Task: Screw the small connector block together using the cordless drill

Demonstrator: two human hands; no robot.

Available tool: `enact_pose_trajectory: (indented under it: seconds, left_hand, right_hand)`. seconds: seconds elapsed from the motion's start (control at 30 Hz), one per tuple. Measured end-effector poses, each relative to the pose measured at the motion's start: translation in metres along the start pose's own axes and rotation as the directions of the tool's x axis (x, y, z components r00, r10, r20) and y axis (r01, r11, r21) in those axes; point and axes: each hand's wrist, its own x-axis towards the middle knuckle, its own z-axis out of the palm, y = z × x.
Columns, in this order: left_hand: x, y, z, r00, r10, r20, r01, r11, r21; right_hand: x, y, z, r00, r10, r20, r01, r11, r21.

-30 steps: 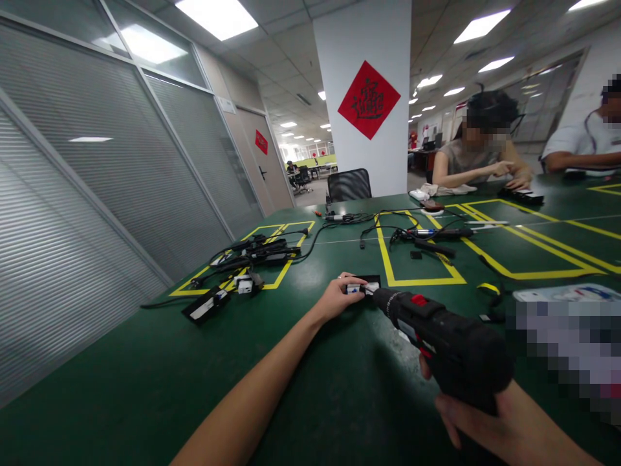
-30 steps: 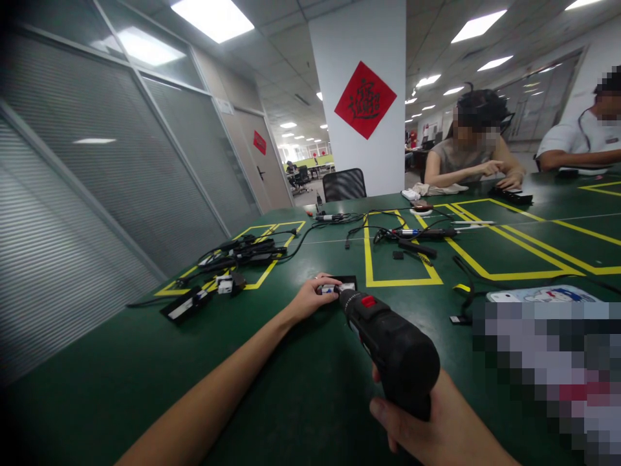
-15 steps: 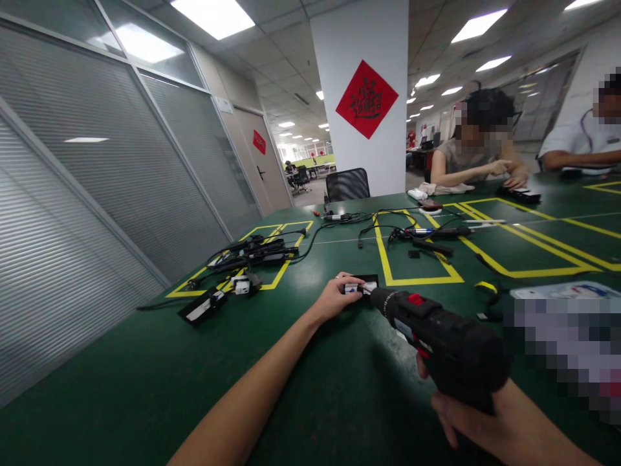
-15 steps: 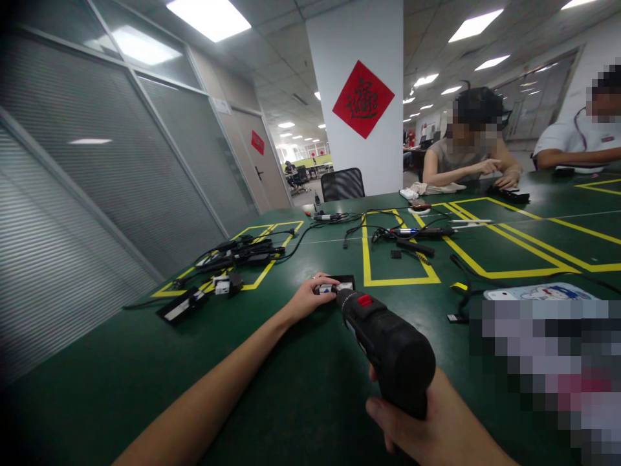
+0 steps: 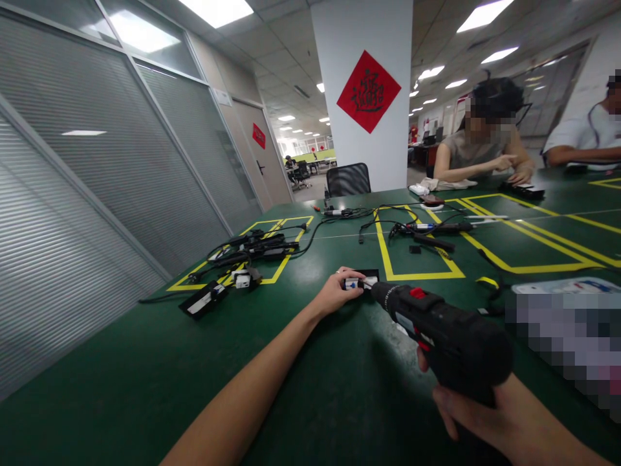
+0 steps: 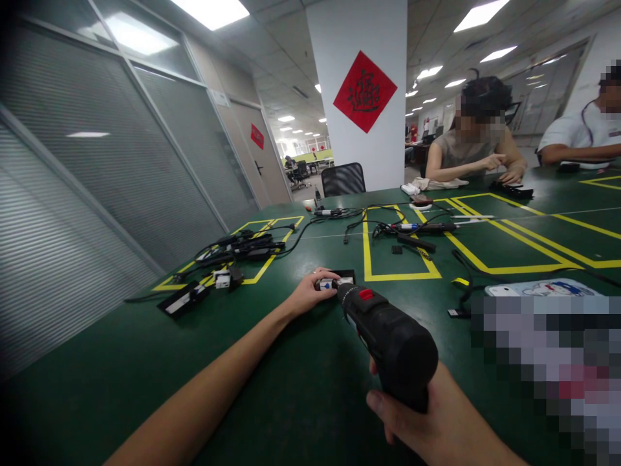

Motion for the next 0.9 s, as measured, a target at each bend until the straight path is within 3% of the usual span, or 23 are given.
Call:
enact_pose_trajectory:
  seconds: [0.6, 0.9]
  left_hand:
    - [0.001, -0.004, 0.001, 0.999, 0.032, -0.016, -0.031, 0.998, 0.055]
    - [0.001, -0.002, 0.001, 0.999, 0.041, -0.015, -0.040, 0.997, 0.064]
  right_hand:
    - [0.002, 0.004, 0.000, 1.000, -0.024, -0.010, 0.024, 0.999, -0.038]
    - [-0.002, -0.007, -0.002, 0.997, -0.057, -0.061, 0.051, 0.994, -0.092]
